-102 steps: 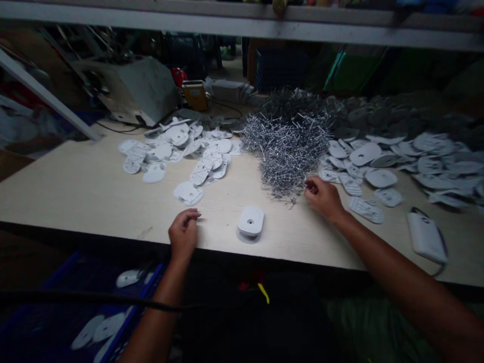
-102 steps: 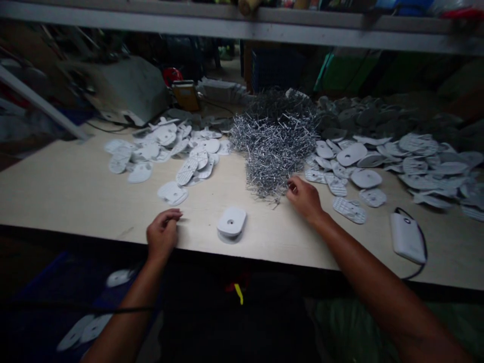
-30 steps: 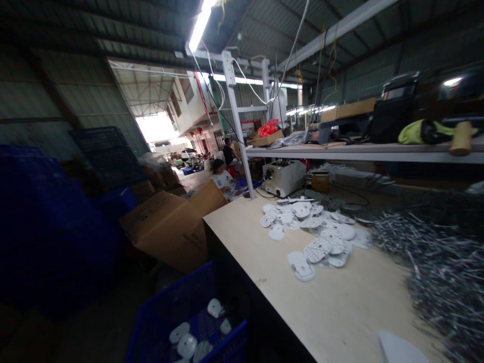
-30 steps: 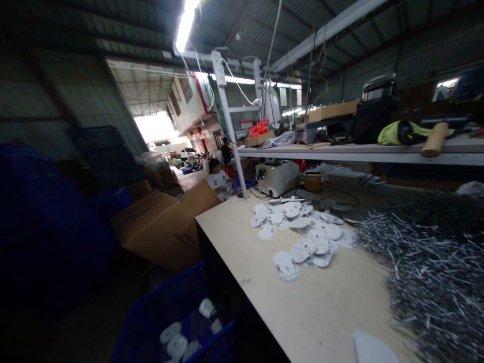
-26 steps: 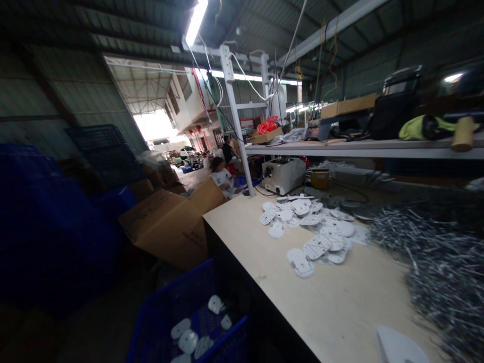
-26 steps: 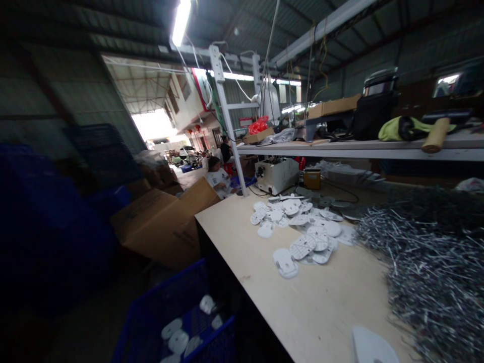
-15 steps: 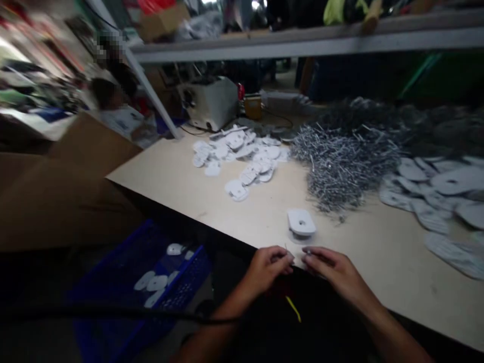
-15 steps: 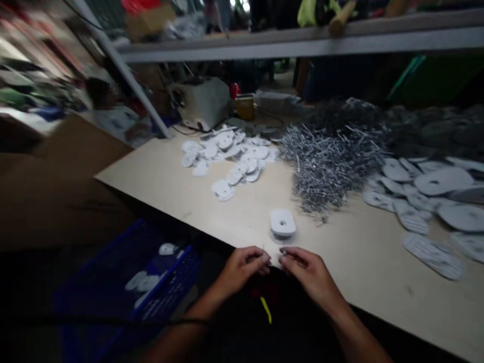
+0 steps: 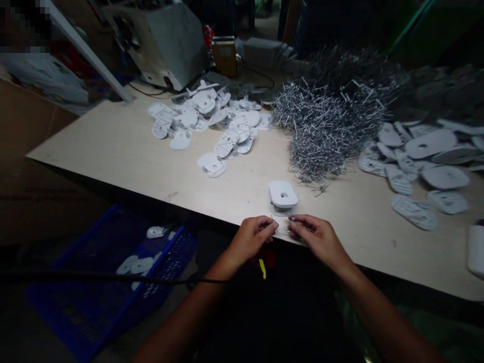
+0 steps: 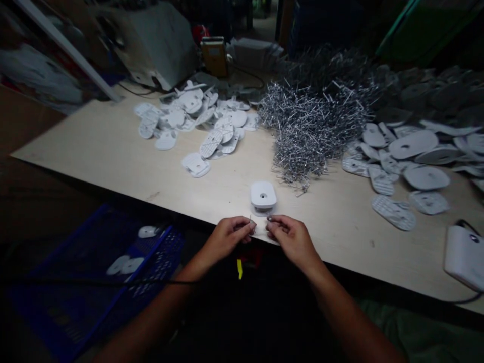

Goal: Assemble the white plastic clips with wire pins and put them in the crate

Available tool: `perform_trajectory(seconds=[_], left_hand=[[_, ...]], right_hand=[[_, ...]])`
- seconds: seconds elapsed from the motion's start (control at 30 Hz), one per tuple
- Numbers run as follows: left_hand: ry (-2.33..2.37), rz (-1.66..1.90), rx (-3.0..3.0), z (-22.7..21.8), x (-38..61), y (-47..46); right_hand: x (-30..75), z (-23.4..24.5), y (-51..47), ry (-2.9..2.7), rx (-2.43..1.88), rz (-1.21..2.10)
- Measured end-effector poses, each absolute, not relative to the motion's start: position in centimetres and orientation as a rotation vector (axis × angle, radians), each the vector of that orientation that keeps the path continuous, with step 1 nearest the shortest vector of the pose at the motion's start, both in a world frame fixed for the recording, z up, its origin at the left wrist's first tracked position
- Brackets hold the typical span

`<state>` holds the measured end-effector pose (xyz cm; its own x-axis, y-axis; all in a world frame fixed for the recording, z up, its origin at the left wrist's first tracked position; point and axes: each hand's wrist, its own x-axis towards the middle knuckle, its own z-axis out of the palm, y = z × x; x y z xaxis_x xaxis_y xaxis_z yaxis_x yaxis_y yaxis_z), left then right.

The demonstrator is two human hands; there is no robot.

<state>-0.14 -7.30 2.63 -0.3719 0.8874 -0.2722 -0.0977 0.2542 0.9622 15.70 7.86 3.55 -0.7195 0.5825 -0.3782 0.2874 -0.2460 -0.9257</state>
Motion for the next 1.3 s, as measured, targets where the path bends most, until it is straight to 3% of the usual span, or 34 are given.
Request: perform_trajectory(seconds=[0.67,0.87,1.3], left_hand=[[1.778,1.134,0.930,2.3,-0.4,-5.9],[2.015,1.189,0.901,1.8,-0.3,-6.0],[1.998,1.317,0.953,2.4,0.7,-5.3]], right_hand=[[15.0,3.1,9.3,-1.726,-1.138,2.114],[14.6,2.4,9.2,-1.672,-1.155,2.132],[14.9,1.8,9.2,-1.675,-1.076,2.154]])
